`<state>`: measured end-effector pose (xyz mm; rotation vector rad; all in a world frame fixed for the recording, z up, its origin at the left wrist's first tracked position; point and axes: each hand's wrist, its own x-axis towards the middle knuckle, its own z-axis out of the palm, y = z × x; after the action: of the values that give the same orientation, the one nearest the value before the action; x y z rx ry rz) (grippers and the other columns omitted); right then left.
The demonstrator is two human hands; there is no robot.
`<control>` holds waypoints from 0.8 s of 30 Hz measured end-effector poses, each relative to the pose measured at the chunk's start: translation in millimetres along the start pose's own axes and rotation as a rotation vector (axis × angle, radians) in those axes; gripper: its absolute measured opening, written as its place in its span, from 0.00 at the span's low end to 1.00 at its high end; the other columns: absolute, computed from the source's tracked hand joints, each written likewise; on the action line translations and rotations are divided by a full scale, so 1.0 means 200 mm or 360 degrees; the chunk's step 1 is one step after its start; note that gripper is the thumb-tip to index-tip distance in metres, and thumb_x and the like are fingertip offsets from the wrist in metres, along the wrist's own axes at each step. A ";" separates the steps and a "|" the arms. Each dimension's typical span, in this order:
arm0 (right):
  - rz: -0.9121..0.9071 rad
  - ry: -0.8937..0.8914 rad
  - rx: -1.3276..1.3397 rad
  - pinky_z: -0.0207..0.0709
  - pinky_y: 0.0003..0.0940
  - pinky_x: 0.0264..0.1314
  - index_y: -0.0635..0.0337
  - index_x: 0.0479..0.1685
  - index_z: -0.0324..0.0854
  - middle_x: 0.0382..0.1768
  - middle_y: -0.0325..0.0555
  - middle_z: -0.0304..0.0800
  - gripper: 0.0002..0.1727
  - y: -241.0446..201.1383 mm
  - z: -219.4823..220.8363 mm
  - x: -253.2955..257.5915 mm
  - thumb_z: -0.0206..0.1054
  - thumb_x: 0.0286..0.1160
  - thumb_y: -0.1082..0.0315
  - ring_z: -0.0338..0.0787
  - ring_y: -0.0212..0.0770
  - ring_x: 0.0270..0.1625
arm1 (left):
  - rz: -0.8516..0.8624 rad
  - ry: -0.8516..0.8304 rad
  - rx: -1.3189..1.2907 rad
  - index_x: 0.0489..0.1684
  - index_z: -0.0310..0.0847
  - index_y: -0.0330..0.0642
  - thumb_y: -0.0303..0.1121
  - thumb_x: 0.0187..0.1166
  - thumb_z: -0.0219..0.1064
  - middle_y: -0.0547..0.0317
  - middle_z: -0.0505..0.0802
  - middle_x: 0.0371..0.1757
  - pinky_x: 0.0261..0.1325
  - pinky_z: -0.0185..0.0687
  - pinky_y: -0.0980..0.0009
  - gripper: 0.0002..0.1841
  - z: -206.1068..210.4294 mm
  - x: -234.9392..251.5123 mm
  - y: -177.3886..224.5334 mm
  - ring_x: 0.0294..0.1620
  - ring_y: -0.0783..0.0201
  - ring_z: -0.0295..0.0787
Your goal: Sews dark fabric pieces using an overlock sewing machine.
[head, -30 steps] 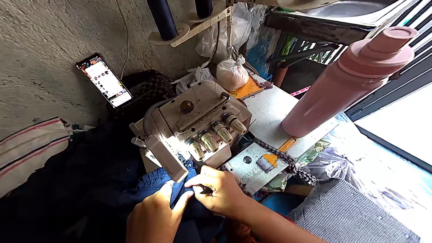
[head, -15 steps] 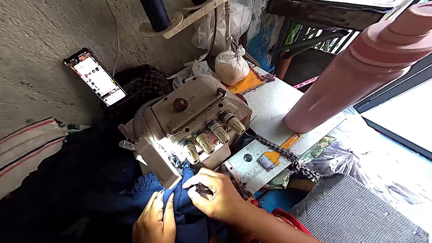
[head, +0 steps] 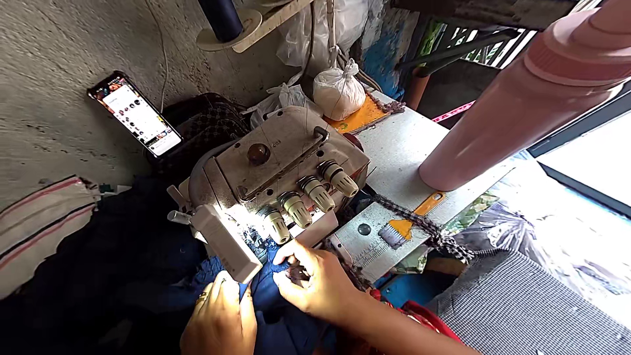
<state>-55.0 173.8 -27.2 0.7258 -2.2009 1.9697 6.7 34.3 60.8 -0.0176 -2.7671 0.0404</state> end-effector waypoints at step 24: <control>-0.0152 0.0083 -0.0174 0.78 0.31 0.25 0.56 0.41 0.84 0.34 0.42 0.89 0.14 0.00 -0.03 0.01 0.76 0.64 0.57 0.87 0.33 0.30 | -0.0079 -0.0044 -0.0395 0.43 0.90 0.29 0.38 0.73 0.67 0.42 0.96 0.38 0.47 0.87 0.57 0.17 0.08 -0.03 -0.07 0.41 0.52 0.96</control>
<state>-58.4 179.7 -25.1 0.7407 -2.1808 1.7881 5.7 19.8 43.7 -0.0136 -2.7810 -0.3179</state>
